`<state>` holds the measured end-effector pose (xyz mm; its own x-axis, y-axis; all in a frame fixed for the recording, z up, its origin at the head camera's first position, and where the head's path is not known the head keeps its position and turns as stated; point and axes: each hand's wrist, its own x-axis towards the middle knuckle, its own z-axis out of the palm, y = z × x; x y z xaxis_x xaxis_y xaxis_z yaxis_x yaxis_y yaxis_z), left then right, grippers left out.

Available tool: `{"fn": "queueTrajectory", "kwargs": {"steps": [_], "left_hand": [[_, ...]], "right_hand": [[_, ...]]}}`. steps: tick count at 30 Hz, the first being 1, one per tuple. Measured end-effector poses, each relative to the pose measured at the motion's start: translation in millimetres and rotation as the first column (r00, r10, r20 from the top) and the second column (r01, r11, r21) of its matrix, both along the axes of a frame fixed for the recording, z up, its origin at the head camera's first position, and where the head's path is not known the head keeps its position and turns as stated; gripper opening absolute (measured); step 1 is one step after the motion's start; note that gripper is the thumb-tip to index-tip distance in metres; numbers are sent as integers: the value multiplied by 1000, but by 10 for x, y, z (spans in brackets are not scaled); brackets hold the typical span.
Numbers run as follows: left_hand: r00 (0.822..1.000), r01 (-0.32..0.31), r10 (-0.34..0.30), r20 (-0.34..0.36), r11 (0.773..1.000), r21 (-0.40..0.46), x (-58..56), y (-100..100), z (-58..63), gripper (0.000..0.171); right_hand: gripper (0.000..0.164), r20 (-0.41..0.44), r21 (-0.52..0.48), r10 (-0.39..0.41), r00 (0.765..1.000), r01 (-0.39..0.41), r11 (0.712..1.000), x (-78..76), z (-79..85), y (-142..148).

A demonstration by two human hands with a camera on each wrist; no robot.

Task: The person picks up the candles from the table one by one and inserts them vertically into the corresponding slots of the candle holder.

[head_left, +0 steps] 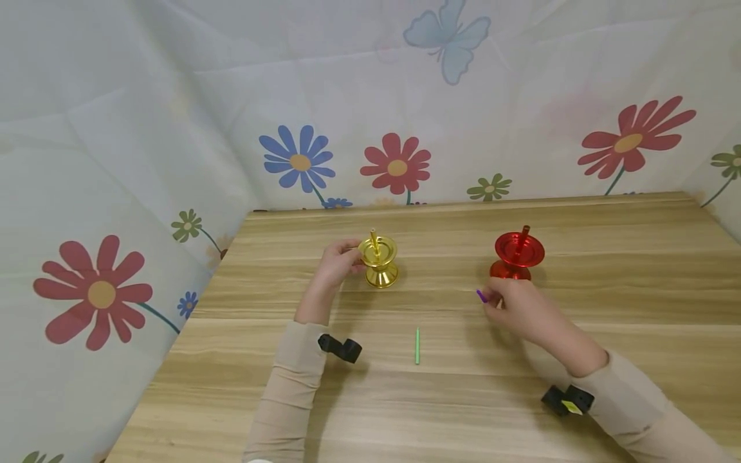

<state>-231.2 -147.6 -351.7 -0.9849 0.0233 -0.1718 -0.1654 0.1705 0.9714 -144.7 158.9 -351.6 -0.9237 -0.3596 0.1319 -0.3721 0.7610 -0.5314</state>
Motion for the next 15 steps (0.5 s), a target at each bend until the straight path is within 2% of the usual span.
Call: {"fn": "queueTrajectory", "kwargs": {"steps": [5, 15], "left_hand": [[1000, -2, 2, -4, 1000, 10, 3, -6, -6, 36], [999, -7, 5, 32, 999, 47, -20, 2, -21, 35]], "right_hand": [[5, -54, -51, 4, 999, -6, 999, -45, 9, -27], [5, -78, -105, -21, 997, 12, 994, -102, 12, -61]]}}
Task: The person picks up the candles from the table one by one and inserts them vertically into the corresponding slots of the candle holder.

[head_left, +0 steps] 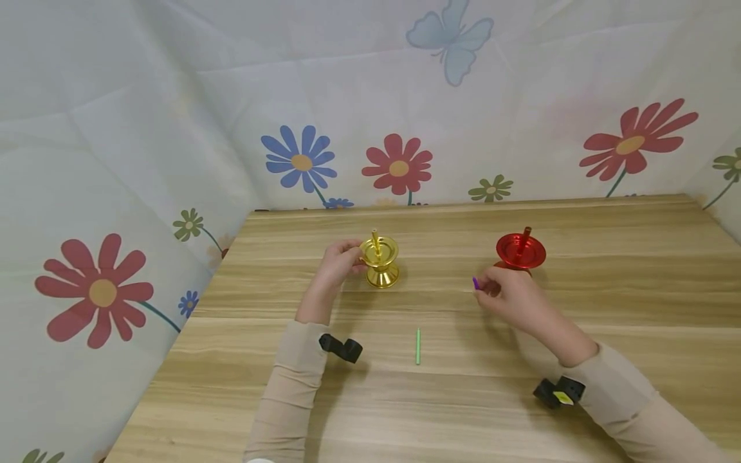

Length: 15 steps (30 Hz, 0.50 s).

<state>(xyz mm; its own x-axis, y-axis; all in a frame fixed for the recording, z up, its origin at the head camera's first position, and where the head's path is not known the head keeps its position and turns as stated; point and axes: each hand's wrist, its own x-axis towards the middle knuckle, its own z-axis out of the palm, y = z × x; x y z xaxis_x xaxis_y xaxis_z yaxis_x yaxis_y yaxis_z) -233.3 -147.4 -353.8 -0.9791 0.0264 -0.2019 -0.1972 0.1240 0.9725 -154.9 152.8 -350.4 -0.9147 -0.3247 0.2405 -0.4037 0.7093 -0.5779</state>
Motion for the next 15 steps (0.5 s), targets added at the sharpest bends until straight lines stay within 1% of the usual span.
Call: {"fn": "queueTrajectory", "kwargs": {"steps": [4, 15], "left_hand": [[1000, -2, 2, 5, 1000, 1, 3, -1, 0, 35], [1000, 6, -6, 8, 1000, -12, 13, -6, 13, 35]], "right_hand": [[4, -10, -42, -8, 1000, 7, 999, -25, 5, -32], [10, 19, -134, -37, 999, 39, 990, -77, 64, -147]]}}
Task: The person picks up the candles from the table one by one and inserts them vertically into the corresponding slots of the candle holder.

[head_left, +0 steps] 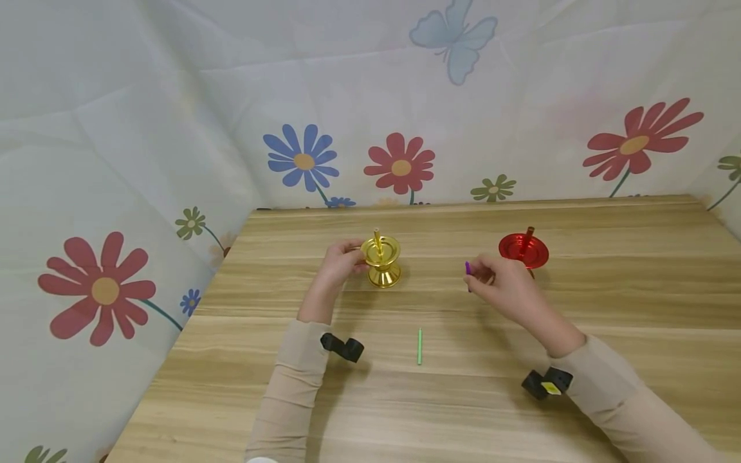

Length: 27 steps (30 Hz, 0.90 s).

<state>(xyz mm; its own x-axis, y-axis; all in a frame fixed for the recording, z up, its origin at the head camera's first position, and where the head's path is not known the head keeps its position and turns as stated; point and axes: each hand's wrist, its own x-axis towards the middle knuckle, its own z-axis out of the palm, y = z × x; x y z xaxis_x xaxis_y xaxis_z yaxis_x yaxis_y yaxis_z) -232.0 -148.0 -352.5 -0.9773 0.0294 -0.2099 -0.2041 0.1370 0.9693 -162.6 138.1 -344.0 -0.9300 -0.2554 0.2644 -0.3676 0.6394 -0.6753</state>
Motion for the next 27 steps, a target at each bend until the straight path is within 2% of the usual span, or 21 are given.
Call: {"fn": "queueTrajectory", "kwargs": {"steps": [7, 20, 27], "left_hand": [[1000, -3, 3, 0, 1000, -1, -3, -3, -9, 35], [1000, -18, 18, -17, 1000, -2, -21, -43, -26, 35], [1000, -13, 13, -7, 1000, 4, -14, -20, -17, 36]], "right_hand": [[8, -22, -15, 11, 1000, -11, 1000, -57, 30, -88], [11, -13, -63, 49, 999, -50, 997, -160, 149, -296], [14, -10, -47, 48, 999, -49, 998, -210, 215, -422]]}}
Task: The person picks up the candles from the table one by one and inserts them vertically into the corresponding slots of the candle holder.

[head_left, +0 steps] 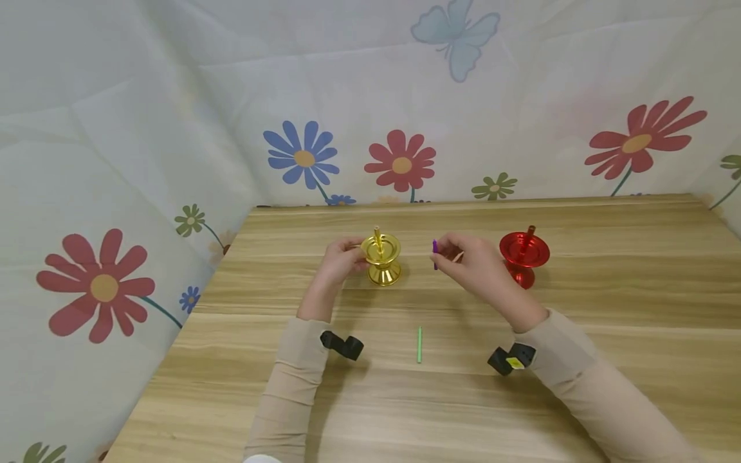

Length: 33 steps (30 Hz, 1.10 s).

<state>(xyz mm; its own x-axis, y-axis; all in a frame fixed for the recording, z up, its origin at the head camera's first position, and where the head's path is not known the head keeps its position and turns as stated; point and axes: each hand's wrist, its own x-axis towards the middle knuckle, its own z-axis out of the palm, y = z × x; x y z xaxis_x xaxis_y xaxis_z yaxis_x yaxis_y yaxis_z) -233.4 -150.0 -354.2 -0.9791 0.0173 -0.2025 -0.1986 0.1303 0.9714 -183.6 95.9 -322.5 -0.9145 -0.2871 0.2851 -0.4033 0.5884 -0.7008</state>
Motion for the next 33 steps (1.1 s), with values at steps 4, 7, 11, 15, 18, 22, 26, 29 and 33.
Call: {"fn": "queueTrajectory", "kwargs": {"steps": [4, 7, 11, 15, 18, 22, 26, 29, 33], "left_hand": [[1000, -2, 2, 1, 1000, 7, -5, 3, 0, 38], [1000, 0, 0, 4, 1000, 17, -12, 5, -1, 39], [1000, -7, 7, 6, 1000, 19, -18, 6, -6, 39], [1000, -11, 12, -11, 1000, 18, -19, -8, -30, 38], [999, 9, -7, -42, 999, 41, -15, -38, -53, 36], [999, 18, -17, -30, 999, 37, 15, -26, -7, 36], [1000, 12, -12, -6, 1000, 8, 21, 9, 13, 38], [1000, 8, -8, -12, 1000, 4, 2, 7, -14, 38], [1000, 1, 0, -14, 1000, 4, 4, 6, -5, 39]], "right_hand": [[15, 3, 3, 12, 1000, -12, 1000, -20, 44, -60], [16, 3, 4, 16, 1000, -16, 1000, -33, 70, -101], [17, -23, 4, 30, 999, -30, 1000, -59, 85, -153], [16, -58, -6, 50, 997, -51, 999, -92, 95, -213], [14, -76, -11, 63, 995, -64, 998, -112, 105, -257], [14, -98, -3, 72, 993, -73, 997, -136, 126, -305], [13, -123, 11, 81, 989, -80, 997, -163, 157, -346], [13, -154, 41, 96, 983, -91, 995, -192, 176, -388], [12, -188, 67, 112, 976, -101, 993, -237, 189, -445]]}}
